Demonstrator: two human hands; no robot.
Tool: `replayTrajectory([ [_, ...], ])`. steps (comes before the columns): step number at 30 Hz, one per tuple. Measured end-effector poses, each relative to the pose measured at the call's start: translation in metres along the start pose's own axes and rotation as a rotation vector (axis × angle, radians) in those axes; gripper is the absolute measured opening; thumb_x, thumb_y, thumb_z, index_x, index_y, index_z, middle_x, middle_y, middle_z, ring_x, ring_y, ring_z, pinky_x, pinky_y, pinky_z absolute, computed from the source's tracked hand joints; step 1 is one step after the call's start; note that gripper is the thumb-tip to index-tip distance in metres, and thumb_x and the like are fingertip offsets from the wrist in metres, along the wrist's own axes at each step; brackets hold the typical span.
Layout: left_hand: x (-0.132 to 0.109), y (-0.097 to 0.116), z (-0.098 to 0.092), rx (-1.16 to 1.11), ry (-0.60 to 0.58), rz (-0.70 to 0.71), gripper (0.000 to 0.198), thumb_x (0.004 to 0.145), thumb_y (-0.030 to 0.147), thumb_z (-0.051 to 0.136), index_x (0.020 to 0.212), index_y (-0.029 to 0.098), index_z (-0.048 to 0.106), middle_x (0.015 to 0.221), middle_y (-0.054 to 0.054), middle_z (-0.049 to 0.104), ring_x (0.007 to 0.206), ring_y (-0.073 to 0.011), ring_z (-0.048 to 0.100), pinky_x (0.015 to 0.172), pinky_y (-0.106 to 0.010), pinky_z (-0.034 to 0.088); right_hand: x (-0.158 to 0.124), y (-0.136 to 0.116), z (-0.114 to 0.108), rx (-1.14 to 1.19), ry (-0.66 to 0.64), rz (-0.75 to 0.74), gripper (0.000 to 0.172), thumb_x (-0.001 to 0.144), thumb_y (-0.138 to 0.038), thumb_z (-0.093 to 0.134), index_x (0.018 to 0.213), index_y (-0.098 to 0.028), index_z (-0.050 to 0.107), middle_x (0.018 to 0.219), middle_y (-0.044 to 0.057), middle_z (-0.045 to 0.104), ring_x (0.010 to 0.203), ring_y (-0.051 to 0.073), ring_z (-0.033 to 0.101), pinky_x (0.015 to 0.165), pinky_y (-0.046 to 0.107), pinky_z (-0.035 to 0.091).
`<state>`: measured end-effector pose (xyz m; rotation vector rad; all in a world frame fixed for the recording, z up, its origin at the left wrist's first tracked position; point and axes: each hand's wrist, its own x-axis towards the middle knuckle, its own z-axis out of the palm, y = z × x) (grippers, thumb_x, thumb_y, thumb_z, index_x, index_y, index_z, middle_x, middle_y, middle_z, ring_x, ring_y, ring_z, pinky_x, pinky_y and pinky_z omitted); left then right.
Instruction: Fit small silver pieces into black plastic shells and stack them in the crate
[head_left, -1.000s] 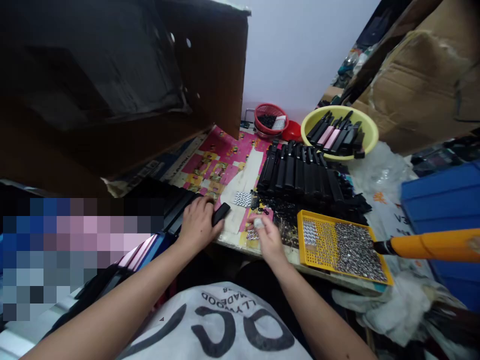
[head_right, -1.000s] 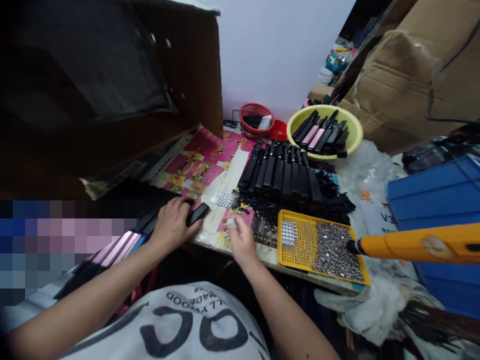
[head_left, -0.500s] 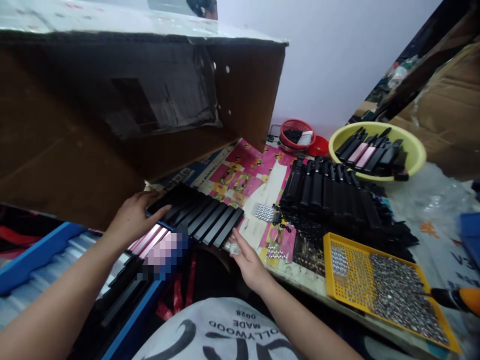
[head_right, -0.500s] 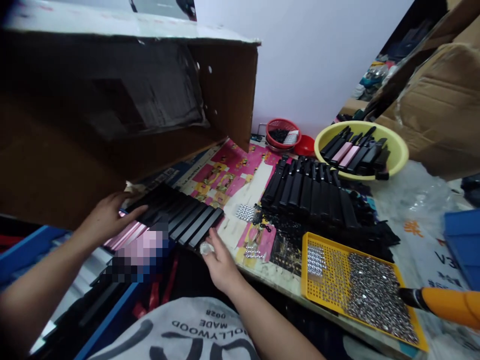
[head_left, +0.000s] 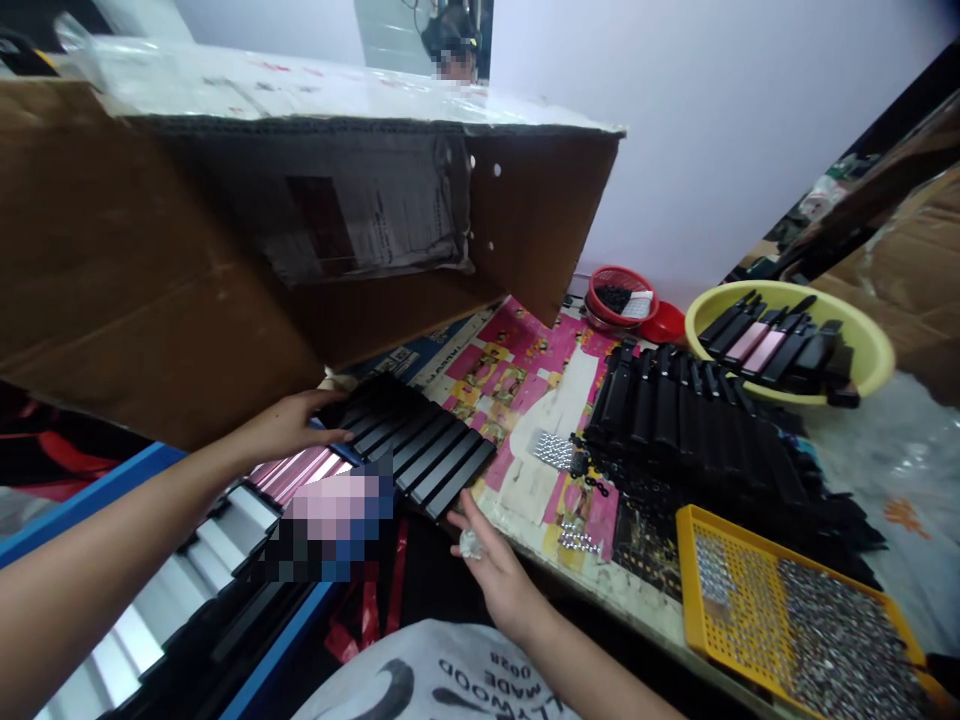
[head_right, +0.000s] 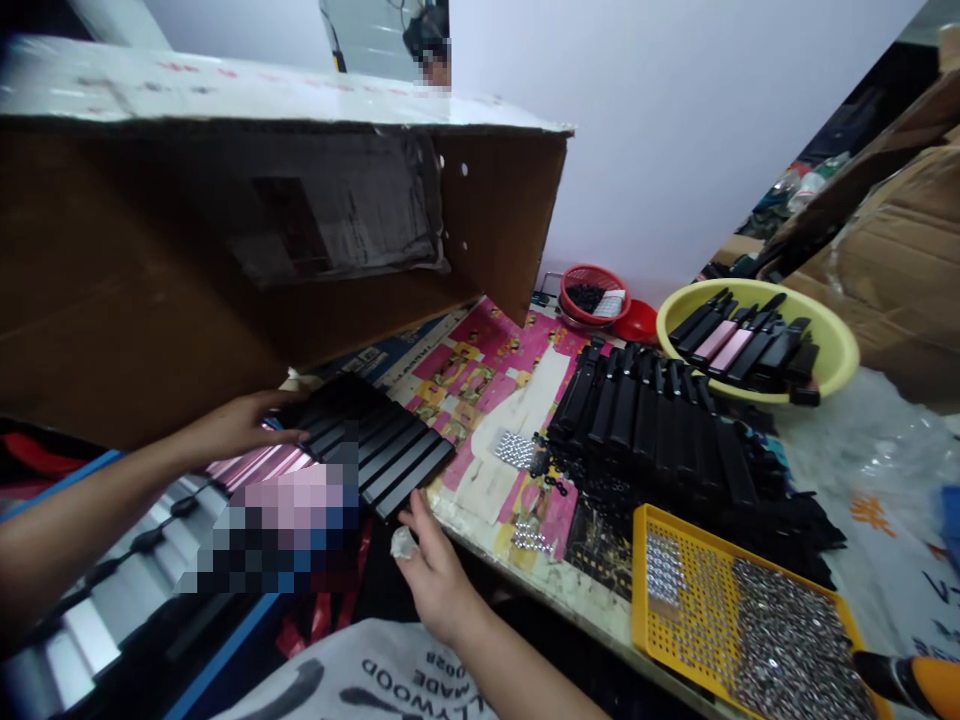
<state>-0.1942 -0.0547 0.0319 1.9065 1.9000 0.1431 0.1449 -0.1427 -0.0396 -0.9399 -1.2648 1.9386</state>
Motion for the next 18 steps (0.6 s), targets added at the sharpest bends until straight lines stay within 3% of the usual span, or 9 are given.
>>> replayTrajectory([
  [6,0.008,-0.007,0.008,0.177,0.042,0.019,0.073,0.081,0.055,0.045,0.127,-0.002,0.045,0.131,-0.022,0.047,0.118,-0.0296,0.045,0.1,-0.036,0.032,0.022,-0.018,0.01,-0.024,-0.036,0.016,0.067,0.079,-0.059,0.049,0.138,-0.033,0.031,0.145,0.006,0.031,0.125,0.025,0.042,0.097,0.044,0.04],
  [10,0.009,-0.002,0.013,0.209,0.063,0.033,0.059,0.085,0.047,0.042,0.126,0.005,0.049,0.132,-0.018,0.046,0.116,-0.0292,0.047,0.098,-0.037,0.035,0.023,-0.017,0.007,-0.029,-0.007,0.004,0.063,0.079,-0.059,0.048,0.135,-0.032,0.037,0.142,0.006,0.037,0.125,0.025,0.042,0.098,0.044,0.04],
  [14,0.005,0.01,0.016,0.232,0.097,0.032,0.059,0.085,0.048,0.04,0.122,0.004,0.052,0.128,-0.019,0.049,0.112,-0.0311,0.051,0.094,-0.039,0.039,0.017,-0.011,-0.001,-0.005,0.036,0.002,0.059,0.079,-0.057,0.051,0.131,-0.03,0.044,0.135,0.008,0.047,0.122,0.026,0.046,0.097,0.046,0.04],
  [18,-0.011,0.034,0.028,0.204,0.142,0.062,0.061,0.084,0.052,0.04,0.123,0.007,0.052,0.13,-0.018,0.048,0.115,-0.0304,0.049,0.097,-0.039,0.039,-0.007,-0.013,-0.018,-0.006,0.098,0.012,0.044,0.08,-0.052,0.053,0.118,-0.029,0.057,0.115,0.008,0.062,0.108,0.025,0.058,0.095,0.047,0.041],
])
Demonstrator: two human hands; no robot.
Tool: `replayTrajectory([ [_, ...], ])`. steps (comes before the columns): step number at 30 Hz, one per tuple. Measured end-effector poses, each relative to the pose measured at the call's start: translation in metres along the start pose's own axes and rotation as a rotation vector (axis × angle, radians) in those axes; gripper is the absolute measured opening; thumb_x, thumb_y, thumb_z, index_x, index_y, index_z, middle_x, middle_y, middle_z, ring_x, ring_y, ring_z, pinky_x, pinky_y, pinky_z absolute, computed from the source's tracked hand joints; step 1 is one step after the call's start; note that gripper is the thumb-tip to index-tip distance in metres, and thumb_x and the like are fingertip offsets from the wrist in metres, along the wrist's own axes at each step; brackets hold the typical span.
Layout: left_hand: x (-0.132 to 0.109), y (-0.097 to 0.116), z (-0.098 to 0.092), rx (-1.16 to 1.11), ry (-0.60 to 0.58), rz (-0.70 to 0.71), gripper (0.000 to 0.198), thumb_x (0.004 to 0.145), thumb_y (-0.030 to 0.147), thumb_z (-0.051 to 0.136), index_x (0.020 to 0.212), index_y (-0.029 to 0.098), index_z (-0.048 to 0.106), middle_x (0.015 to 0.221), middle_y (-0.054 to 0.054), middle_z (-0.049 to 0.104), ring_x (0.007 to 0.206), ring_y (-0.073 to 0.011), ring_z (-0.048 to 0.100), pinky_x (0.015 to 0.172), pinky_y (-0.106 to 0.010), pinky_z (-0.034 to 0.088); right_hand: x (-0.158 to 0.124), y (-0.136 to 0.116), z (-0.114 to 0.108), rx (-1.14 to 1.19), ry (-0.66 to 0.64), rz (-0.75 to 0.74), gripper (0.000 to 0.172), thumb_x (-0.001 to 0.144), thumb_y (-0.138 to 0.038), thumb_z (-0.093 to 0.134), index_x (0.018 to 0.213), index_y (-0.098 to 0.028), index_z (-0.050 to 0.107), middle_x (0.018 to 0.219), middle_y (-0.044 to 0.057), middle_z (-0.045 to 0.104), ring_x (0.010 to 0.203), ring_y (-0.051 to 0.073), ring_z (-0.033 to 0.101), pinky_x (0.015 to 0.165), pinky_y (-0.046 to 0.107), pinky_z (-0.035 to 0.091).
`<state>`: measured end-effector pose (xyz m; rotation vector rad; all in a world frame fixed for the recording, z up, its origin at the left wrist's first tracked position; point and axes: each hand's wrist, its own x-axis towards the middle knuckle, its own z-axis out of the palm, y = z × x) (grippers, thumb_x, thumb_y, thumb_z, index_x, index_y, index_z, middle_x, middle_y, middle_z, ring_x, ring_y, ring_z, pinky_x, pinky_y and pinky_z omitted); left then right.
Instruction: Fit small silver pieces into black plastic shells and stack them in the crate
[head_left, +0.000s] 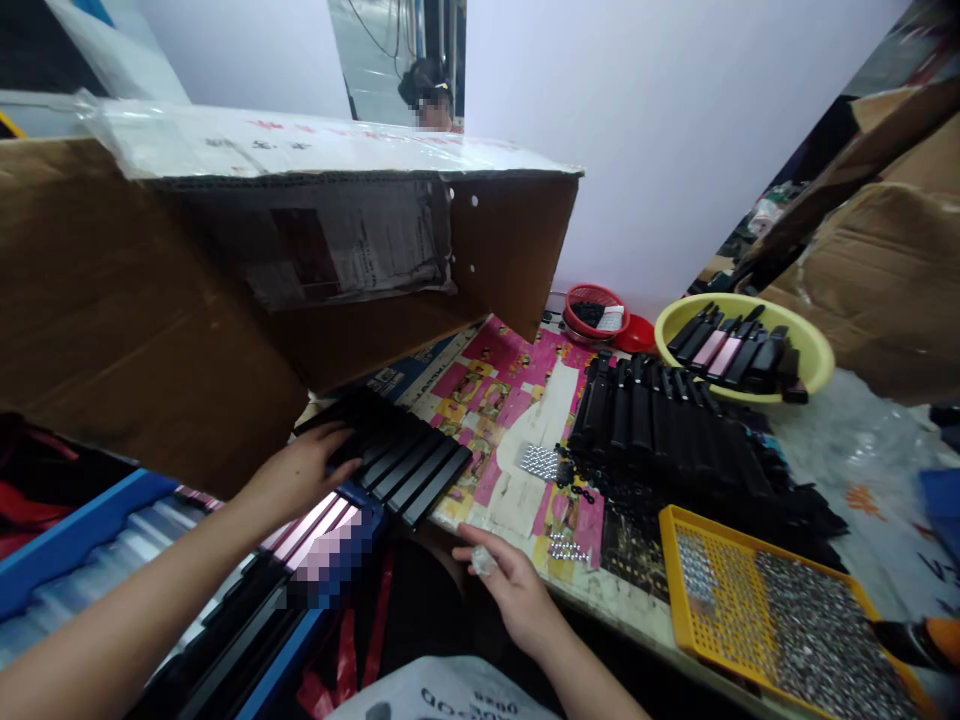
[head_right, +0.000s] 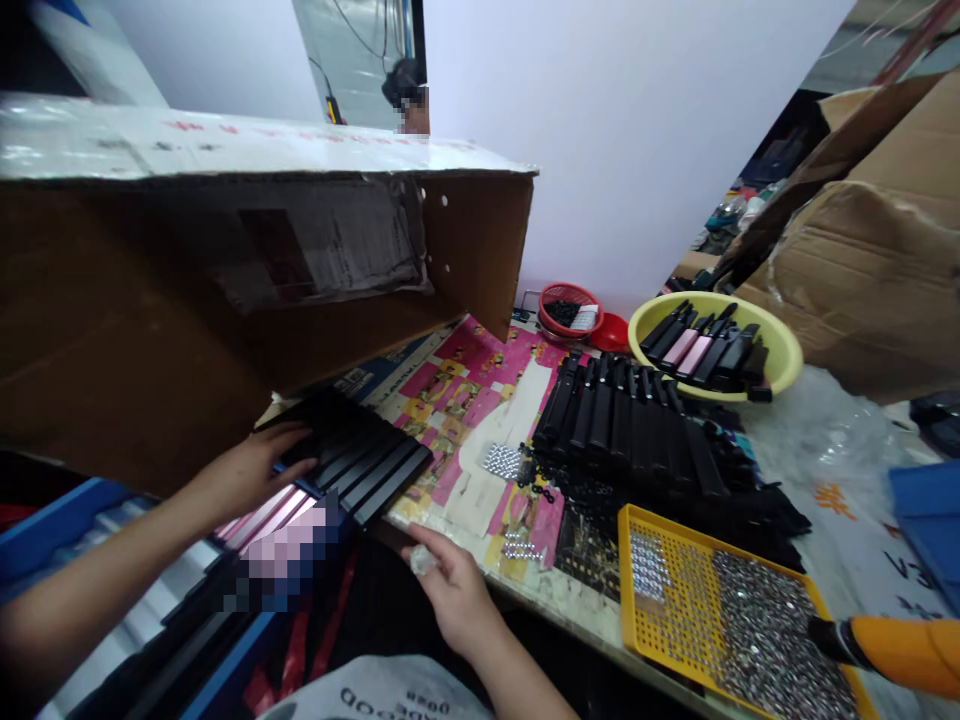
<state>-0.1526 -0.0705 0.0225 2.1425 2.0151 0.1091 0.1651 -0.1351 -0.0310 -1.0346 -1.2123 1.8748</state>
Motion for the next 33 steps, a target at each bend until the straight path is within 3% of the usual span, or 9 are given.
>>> replayTrajectory([
  [5,-0.019,0.057,0.007,-0.174,0.009,0.114,0.055,0.081,0.054,0.047,0.121,0.017,0.055,0.128,-0.013,0.052,0.114,-0.0262,0.051,0.1,-0.038,0.038,-0.059,-0.005,-0.039,0.017,0.137,0.027,0.037,0.079,-0.05,0.054,0.107,-0.027,0.062,0.109,0.008,0.065,0.095,0.025,0.063,0.09,0.045,0.044],
  [8,-0.015,0.105,0.005,-0.292,0.012,0.24,0.047,0.082,0.049,0.049,0.118,0.021,0.055,0.126,-0.009,0.053,0.114,-0.0242,0.051,0.1,-0.036,0.038,-0.106,0.003,-0.069,-0.235,0.197,0.083,0.03,0.082,-0.045,0.05,0.1,-0.025,0.064,0.097,0.008,0.068,0.087,0.023,0.064,0.083,0.039,0.046],
  [13,-0.007,0.207,0.003,-0.415,-0.144,0.502,0.037,0.086,0.041,0.046,0.116,0.022,0.056,0.121,-0.009,0.057,0.111,-0.0222,0.053,0.095,-0.032,0.042,-0.169,0.047,-0.103,-1.012,0.285,0.389,0.022,0.066,-0.021,0.059,0.087,-0.023,0.066,0.092,0.006,0.066,0.086,0.023,0.061,0.077,0.031,0.043],
  [18,-0.012,0.286,0.018,-0.489,-0.258,0.725,0.031,0.087,0.035,0.045,0.11,0.022,0.06,0.108,-0.008,0.063,0.099,-0.0199,0.058,0.087,-0.03,0.045,-0.194,0.092,-0.113,-0.98,0.217,0.305,0.022,0.066,-0.013,0.051,0.078,-0.023,0.065,0.077,0.001,0.067,0.072,0.015,0.06,0.063,0.023,0.041],
  [21,0.014,0.301,0.026,-0.55,-0.284,0.648,0.031,0.085,0.04,0.046,0.102,0.022,0.064,0.099,-0.006,0.067,0.09,-0.0191,0.061,0.079,-0.029,0.047,-0.208,0.099,-0.119,-0.862,0.082,0.274,0.018,0.066,-0.02,0.055,0.079,-0.025,0.067,0.078,-0.001,0.068,0.069,0.014,0.059,0.057,0.021,0.039],
  [24,0.063,0.301,0.024,-0.642,-0.243,0.405,0.035,0.079,0.048,0.052,0.096,0.019,0.066,0.093,-0.005,0.069,0.085,-0.019,0.062,0.077,-0.028,0.047,-0.213,0.092,-0.126,-0.825,-0.114,0.331,0.016,0.063,-0.027,0.062,0.077,-0.022,0.068,0.074,0.0,0.068,0.061,0.014,0.056,0.049,0.021,0.034],
  [26,0.091,0.3,0.016,-0.704,-0.191,0.292,0.037,0.075,0.048,0.056,0.09,0.016,0.066,0.086,-0.007,0.069,0.078,-0.0184,0.061,0.072,-0.028,0.047,-0.211,0.084,-0.129,-0.81,-0.152,0.335,0.015,0.064,-0.024,0.061,0.076,-0.02,0.068,0.07,0.001,0.067,0.059,0.013,0.056,0.048,0.021,0.033],
  [29,0.114,0.302,0.003,-0.791,-0.104,0.236,0.032,0.074,0.041,0.059,0.087,0.014,0.066,0.083,-0.008,0.067,0.073,-0.0157,0.06,0.067,-0.026,0.046,-0.207,0.077,-0.13,-0.654,0.006,0.236,0.019,0.072,-0.021,0.055,0.086,-0.018,0.066,0.078,0.003,0.067,0.069,0.014,0.059,0.058,0.021,0.041],
  [33,0.113,0.307,-0.005,-0.835,-0.1,0.2,0.028,0.074,0.038,0.06,0.087,0.013,0.065,0.081,-0.007,0.066,0.072,-0.0143,0.06,0.066,-0.025,0.046,-0.212,0.076,-0.134,-0.51,0.339,0.153,0.018,0.08,-0.024,0.05,0.091,-0.018,0.062,0.084,0.003,0.064,0.077,0.014,0.059,0.069,0.024,0.044],
])
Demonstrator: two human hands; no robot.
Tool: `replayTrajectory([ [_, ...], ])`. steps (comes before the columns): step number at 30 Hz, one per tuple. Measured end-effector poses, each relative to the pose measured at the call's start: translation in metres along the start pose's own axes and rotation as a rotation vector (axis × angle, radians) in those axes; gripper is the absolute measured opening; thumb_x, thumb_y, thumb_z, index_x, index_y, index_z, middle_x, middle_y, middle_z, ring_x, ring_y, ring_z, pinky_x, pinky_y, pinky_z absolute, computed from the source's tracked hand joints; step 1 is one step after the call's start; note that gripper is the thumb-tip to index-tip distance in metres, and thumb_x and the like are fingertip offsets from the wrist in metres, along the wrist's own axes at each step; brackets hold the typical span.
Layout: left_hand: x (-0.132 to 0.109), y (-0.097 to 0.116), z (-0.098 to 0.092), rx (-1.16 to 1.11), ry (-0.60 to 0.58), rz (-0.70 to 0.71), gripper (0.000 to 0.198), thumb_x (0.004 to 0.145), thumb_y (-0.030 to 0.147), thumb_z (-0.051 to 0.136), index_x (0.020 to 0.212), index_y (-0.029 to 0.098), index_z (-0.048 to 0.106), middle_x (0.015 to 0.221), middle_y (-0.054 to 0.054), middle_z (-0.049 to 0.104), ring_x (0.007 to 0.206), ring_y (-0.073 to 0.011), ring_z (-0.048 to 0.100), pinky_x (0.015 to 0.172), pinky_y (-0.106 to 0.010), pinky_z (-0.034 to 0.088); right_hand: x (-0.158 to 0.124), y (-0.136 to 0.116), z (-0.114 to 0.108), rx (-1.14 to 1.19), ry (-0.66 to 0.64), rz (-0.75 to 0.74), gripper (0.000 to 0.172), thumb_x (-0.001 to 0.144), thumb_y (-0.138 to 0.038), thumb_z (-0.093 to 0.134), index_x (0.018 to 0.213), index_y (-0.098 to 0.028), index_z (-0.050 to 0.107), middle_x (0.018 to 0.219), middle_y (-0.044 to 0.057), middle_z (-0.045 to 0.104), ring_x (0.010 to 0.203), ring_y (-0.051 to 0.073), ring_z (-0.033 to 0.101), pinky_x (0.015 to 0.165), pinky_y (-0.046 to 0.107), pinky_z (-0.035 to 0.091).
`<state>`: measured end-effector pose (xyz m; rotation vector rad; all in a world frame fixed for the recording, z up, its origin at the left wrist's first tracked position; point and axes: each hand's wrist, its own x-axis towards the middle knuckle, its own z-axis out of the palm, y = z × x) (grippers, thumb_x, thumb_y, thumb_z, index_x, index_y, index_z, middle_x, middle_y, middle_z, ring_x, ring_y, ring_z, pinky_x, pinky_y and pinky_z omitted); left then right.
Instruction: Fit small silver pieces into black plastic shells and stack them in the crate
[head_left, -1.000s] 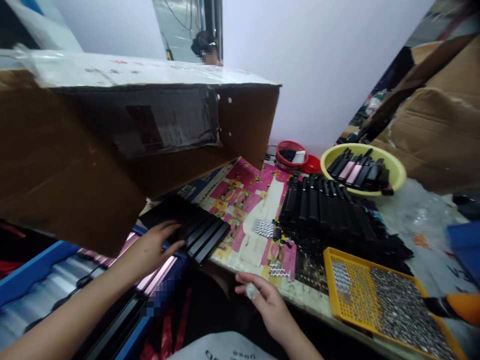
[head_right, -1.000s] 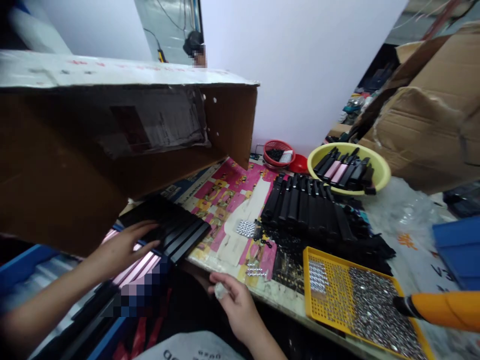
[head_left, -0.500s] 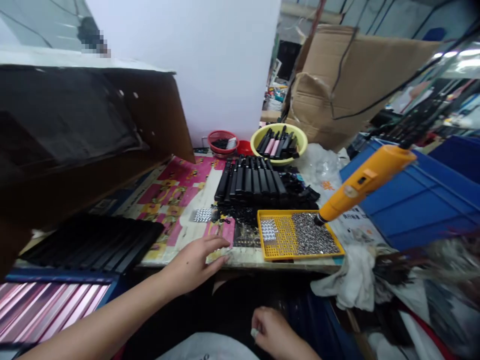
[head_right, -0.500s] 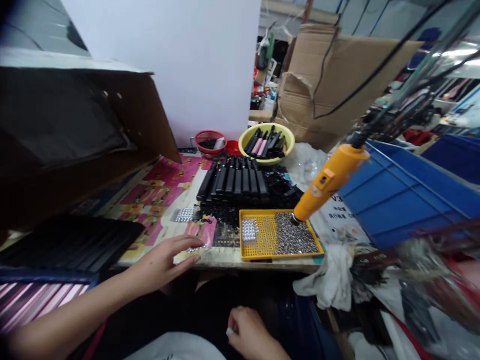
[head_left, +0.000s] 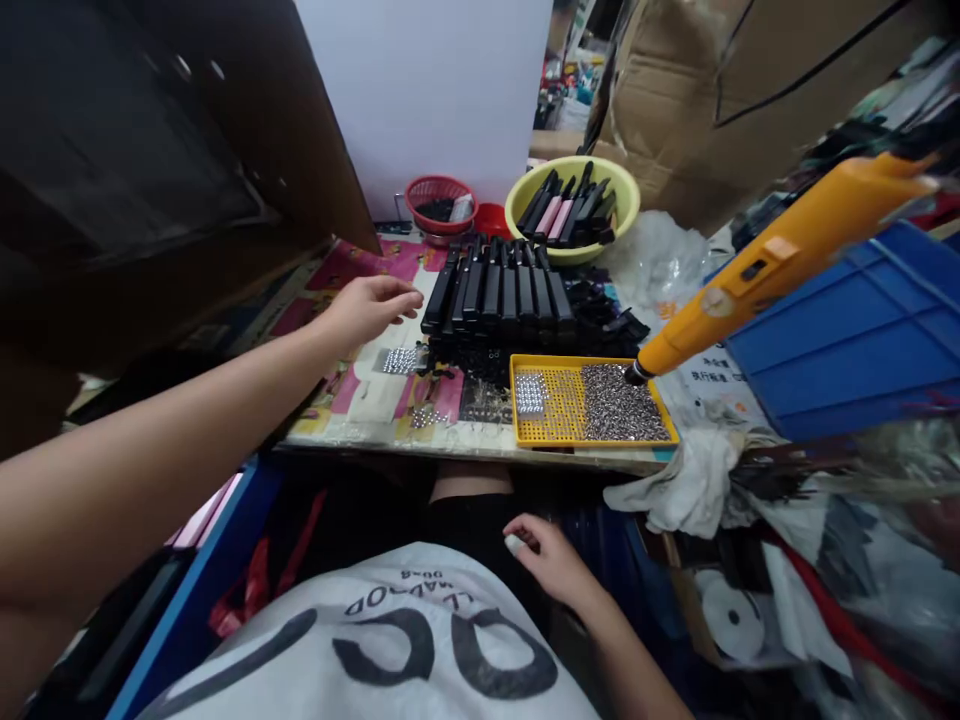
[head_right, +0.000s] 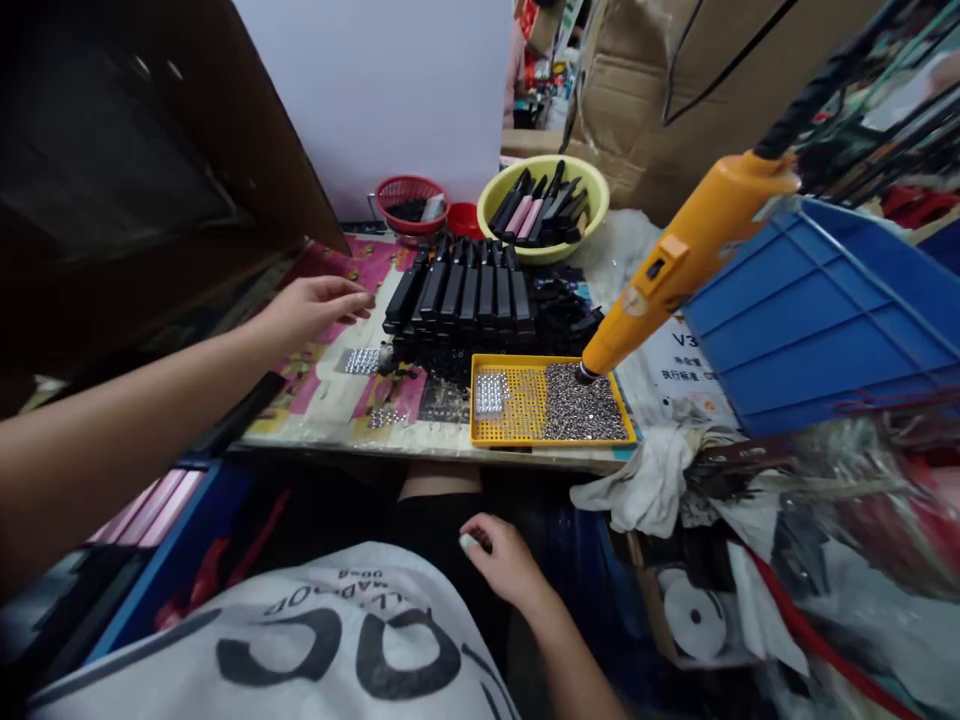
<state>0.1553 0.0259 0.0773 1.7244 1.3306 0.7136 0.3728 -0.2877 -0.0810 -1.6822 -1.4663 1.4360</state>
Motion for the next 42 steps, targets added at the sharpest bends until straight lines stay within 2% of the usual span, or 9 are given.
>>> replayTrajectory([
  [7,0.0,-0.007,0.005,-0.029,-0.041,0.036,0.034,0.071,0.042,0.062,0.088,0.013,0.065,0.079,-0.008,0.066,0.073,-0.0157,0.06,0.063,-0.025,0.046,0.01,-0.008,-0.008,0.045,0.129,-0.089,0.015,0.082,-0.022,0.048,0.089,-0.018,0.062,0.082,0.002,0.063,0.076,0.015,0.057,0.07,0.025,0.043],
  [15,0.048,-0.027,0.01,0.153,0.11,-0.033,0.043,0.072,0.05,0.057,0.094,0.014,0.064,0.09,-0.01,0.067,0.076,-0.0185,0.061,0.064,-0.027,0.045,0.031,-0.046,0.001,0.066,0.109,-0.179,0.014,0.084,-0.024,0.049,0.088,-0.018,0.062,0.08,0.002,0.063,0.074,0.014,0.057,0.068,0.024,0.042],
  [20,0.083,-0.04,0.031,0.252,0.118,-0.155,0.053,0.062,0.055,0.065,0.092,0.011,0.063,0.092,-0.018,0.066,0.09,-0.0303,0.06,0.074,-0.036,0.044,0.035,-0.078,0.006,0.045,0.069,-0.189,0.014,0.084,-0.023,0.049,0.087,-0.018,0.062,0.081,0.002,0.064,0.076,0.014,0.058,0.069,0.023,0.042],
  [26,0.103,-0.049,0.04,0.177,0.104,-0.217,0.03,0.064,0.041,0.064,0.074,0.012,0.061,0.088,-0.017,0.066,0.095,-0.0328,0.058,0.077,-0.036,0.042,0.054,-0.121,0.006,-0.055,0.036,-0.295,0.017,0.087,-0.024,0.046,0.092,-0.019,0.061,0.085,0.002,0.064,0.079,0.013,0.058,0.072,0.023,0.043],
  [30,0.065,-0.046,0.027,-0.009,0.108,-0.16,0.029,0.082,0.037,0.039,0.087,0.013,0.056,0.084,-0.011,0.065,0.075,-0.0212,0.062,0.065,-0.03,0.046,0.09,-0.14,0.0,-0.414,0.109,-0.376,0.018,0.085,-0.023,0.048,0.097,-0.02,0.061,0.091,0.004,0.063,0.087,0.017,0.056,0.078,0.028,0.042],
  [32,0.026,-0.049,0.014,-0.148,0.085,-0.124,0.031,0.086,0.037,0.03,0.097,0.016,0.05,0.079,-0.006,0.063,0.059,-0.0152,0.06,0.056,-0.026,0.046,0.114,-0.145,-0.002,-0.604,0.129,-0.388,0.021,0.082,-0.019,0.05,0.1,-0.02,0.061,0.096,0.006,0.063,0.091,0.019,0.056,0.081,0.03,0.041],
  [35,-0.043,-0.065,-0.007,-0.459,-0.039,-0.119,0.03,0.084,0.046,0.044,0.094,0.018,0.049,0.071,0.0,0.059,0.05,-0.0119,0.054,0.048,-0.022,0.043,0.148,-0.154,-0.001,-0.834,0.062,-0.422,0.026,0.077,-0.015,0.052,0.101,-0.019,0.061,0.099,0.007,0.063,0.094,0.021,0.055,0.083,0.031,0.041],
  [39,-0.118,-0.089,-0.026,-0.593,-0.09,-0.312,0.035,0.076,0.04,0.063,0.105,0.023,0.054,0.096,-0.002,0.062,0.08,-0.0146,0.06,0.071,-0.023,0.047,0.179,-0.17,0.006,-1.016,-0.073,-0.419,0.022,0.074,-0.012,0.051,0.093,-0.016,0.062,0.093,0.009,0.065,0.09,0.022,0.057,0.078,0.031,0.042],
  [42,-0.146,-0.099,-0.027,-0.736,-0.1,-0.485,0.042,0.073,0.036,0.067,0.111,0.027,0.052,0.103,-0.002,0.062,0.09,-0.0173,0.06,0.079,-0.027,0.047,0.189,-0.181,0.008,-1.038,-0.166,-0.393,0.016,0.07,-0.016,0.057,0.086,-0.016,0.06,0.089,0.009,0.065,0.084,0.022,0.058,0.071,0.03,0.042],
])
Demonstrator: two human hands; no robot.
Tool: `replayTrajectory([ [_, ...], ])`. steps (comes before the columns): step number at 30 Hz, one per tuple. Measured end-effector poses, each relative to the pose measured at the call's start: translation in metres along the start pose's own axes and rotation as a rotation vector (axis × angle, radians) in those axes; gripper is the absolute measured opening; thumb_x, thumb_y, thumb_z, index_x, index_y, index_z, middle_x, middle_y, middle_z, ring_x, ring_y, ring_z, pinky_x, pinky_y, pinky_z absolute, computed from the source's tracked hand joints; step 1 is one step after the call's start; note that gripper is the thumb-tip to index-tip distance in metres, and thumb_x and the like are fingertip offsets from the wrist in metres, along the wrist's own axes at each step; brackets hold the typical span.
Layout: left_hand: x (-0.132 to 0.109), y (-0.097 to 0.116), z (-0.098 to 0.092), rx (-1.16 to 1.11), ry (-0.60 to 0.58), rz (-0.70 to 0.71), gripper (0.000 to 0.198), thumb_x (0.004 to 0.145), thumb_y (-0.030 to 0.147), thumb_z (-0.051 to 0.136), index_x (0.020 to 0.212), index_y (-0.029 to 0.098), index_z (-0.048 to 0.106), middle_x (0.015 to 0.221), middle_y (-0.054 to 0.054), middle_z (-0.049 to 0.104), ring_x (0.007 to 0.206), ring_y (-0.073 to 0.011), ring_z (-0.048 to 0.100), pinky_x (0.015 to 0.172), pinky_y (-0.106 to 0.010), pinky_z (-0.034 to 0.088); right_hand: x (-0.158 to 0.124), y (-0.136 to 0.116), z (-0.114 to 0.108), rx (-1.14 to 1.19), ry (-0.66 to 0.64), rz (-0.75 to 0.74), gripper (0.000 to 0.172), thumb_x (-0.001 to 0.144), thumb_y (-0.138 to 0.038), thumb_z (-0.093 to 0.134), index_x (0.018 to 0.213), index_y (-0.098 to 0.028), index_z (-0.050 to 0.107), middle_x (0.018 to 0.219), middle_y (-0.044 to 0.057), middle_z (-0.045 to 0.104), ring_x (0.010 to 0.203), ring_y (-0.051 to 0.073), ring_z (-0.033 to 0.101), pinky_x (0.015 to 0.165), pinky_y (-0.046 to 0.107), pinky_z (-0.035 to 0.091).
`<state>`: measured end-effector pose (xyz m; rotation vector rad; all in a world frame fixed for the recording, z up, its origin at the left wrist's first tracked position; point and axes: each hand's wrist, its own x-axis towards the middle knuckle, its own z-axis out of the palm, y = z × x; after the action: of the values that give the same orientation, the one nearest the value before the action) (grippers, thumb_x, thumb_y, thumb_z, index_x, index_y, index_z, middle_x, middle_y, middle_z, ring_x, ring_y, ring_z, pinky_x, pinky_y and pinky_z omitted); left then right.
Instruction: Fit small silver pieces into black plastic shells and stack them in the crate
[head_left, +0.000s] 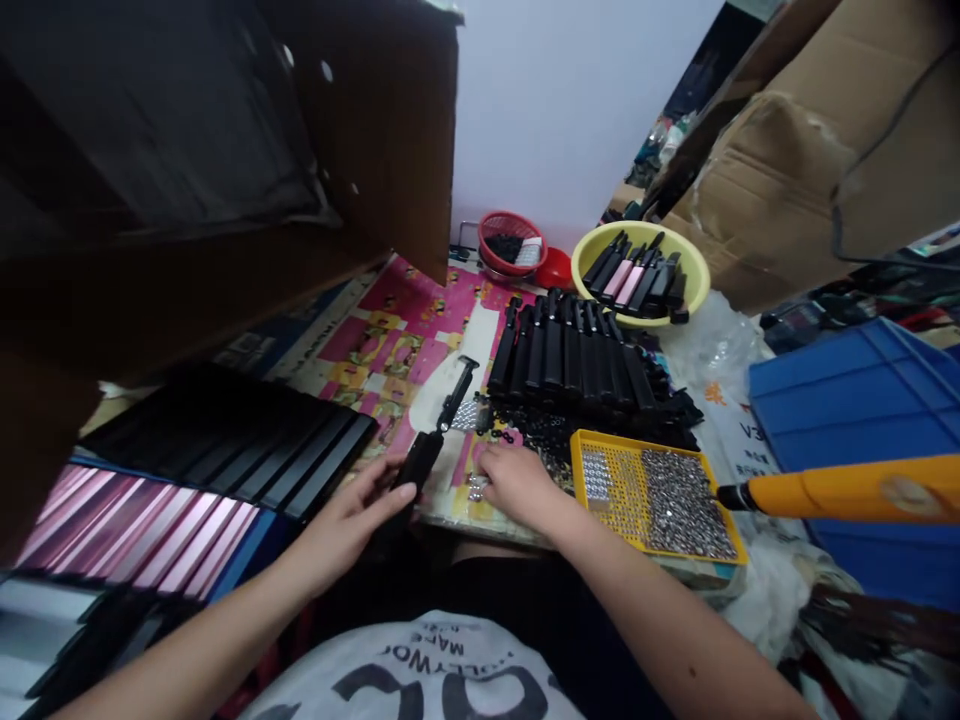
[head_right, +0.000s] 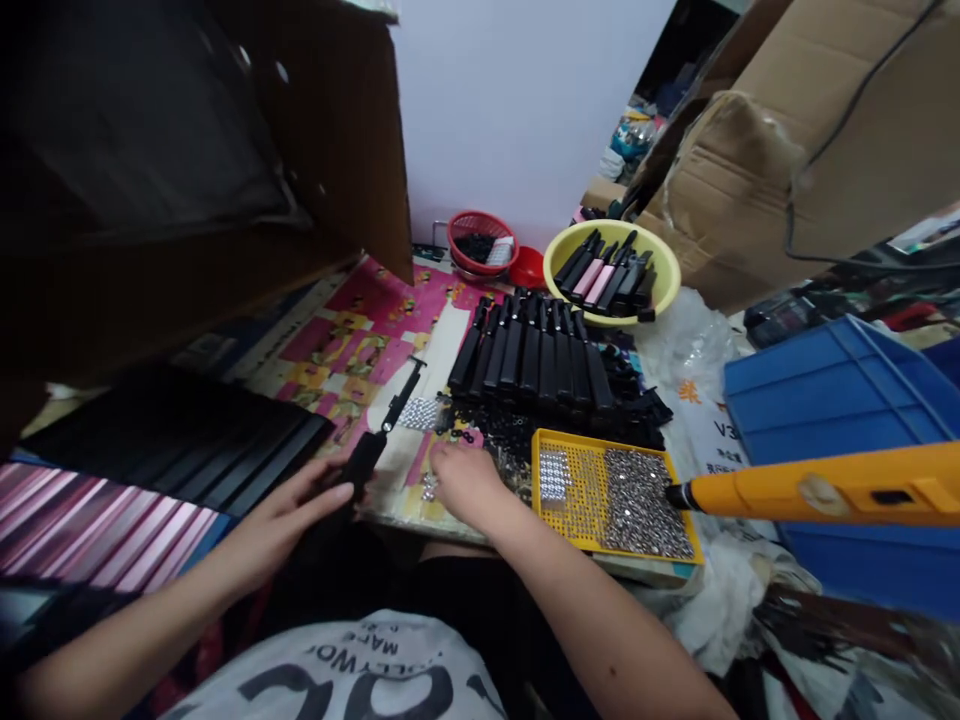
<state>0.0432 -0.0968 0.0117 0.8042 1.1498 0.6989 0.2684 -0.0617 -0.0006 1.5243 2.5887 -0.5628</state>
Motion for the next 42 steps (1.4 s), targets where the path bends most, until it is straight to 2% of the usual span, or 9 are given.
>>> replayTrajectory([
  [8,-0.001,-0.015,0.008,-0.249,-0.047,-0.118,0.036,0.076,0.03,0.065,0.109,0.028,0.052,0.099,0.001,0.06,0.088,-0.0145,0.059,0.079,-0.026,0.048,-0.008,0.002,0.005,0.227,0.06,0.091,0.008,0.072,-0.021,0.059,0.079,-0.018,0.056,0.082,0.005,0.06,0.077,0.018,0.054,0.068,0.028,0.038],
  [12,-0.003,-0.01,0.013,-0.463,-0.152,-0.274,0.027,0.084,0.039,0.051,0.1,0.019,0.057,0.085,-0.003,0.06,0.059,-0.0109,0.056,0.052,-0.022,0.047,-0.011,-0.01,0.006,0.915,0.344,0.202,0.009,0.082,-0.027,0.048,0.081,-0.019,0.052,0.075,0.0,0.055,0.065,0.012,0.05,0.063,0.024,0.039],
  [16,-0.008,-0.006,0.021,-0.673,-0.375,-0.419,0.042,0.088,0.05,0.037,0.1,0.017,0.06,0.061,0.001,0.05,0.034,-0.0044,0.034,0.031,-0.017,0.027,-0.004,-0.033,0.003,1.491,0.513,0.238,0.018,0.079,-0.037,0.055,0.081,-0.02,0.049,0.069,-0.002,0.051,0.061,0.01,0.049,0.06,0.023,0.042],
  [23,-0.012,-0.009,0.031,-0.673,-0.434,-0.433,0.045,0.087,0.053,0.035,0.098,0.016,0.06,0.056,0.001,0.049,0.032,-0.0054,0.037,0.03,-0.016,0.029,-0.008,-0.043,0.003,1.41,0.614,0.188,0.016,0.079,-0.033,0.058,0.08,-0.019,0.052,0.073,-0.002,0.051,0.067,0.01,0.048,0.065,0.023,0.041],
  [27,-0.01,-0.012,0.033,-0.583,-0.465,-0.423,0.049,0.087,0.054,0.033,0.101,0.015,0.058,0.056,0.0,0.05,0.032,-0.0062,0.039,0.03,-0.016,0.032,-0.019,-0.039,0.007,1.522,0.567,0.265,0.018,0.076,-0.034,0.062,0.077,-0.019,0.051,0.071,-0.002,0.052,0.064,0.01,0.049,0.061,0.022,0.042],
  [33,-0.015,-0.009,0.038,-0.431,-0.577,-0.503,0.06,0.085,0.061,0.026,0.102,0.013,0.058,0.051,0.001,0.047,0.029,-0.0076,0.036,0.028,-0.019,0.029,-0.034,-0.047,0.012,1.936,0.328,0.16,0.037,0.081,-0.037,0.055,0.115,-0.026,0.049,0.107,0.006,0.059,0.097,0.021,0.057,0.08,0.037,0.049],
  [36,-0.02,-0.003,0.039,-0.152,-0.44,-0.336,0.056,0.084,0.062,0.03,0.095,0.015,0.059,0.056,0.0,0.051,0.033,-0.009,0.039,0.032,-0.02,0.029,-0.04,-0.047,0.012,1.938,0.332,0.139,0.039,0.077,-0.038,0.06,0.113,-0.026,0.05,0.103,0.006,0.061,0.096,0.022,0.058,0.079,0.038,0.05],
  [39,-0.026,0.006,0.03,0.331,-0.178,0.099,0.037,0.077,0.052,0.055,0.093,0.02,0.06,0.078,-0.005,0.06,0.064,-0.0156,0.055,0.056,-0.024,0.041,-0.041,-0.033,0.01,1.833,0.469,0.271,0.039,0.071,-0.037,0.067,0.105,-0.024,0.054,0.101,0.006,0.063,0.085,0.019,0.061,0.07,0.032,0.052],
  [42,-0.03,0.011,0.016,0.385,-0.235,0.122,0.034,0.075,0.044,0.061,0.101,0.022,0.06,0.089,-0.005,0.061,0.081,-0.0191,0.053,0.071,-0.026,0.041,-0.041,-0.016,0.005,1.726,0.522,0.434,0.031,0.071,-0.038,0.067,0.093,-0.018,0.057,0.079,0.003,0.065,0.062,0.013,0.06,0.054,0.025,0.049],
])
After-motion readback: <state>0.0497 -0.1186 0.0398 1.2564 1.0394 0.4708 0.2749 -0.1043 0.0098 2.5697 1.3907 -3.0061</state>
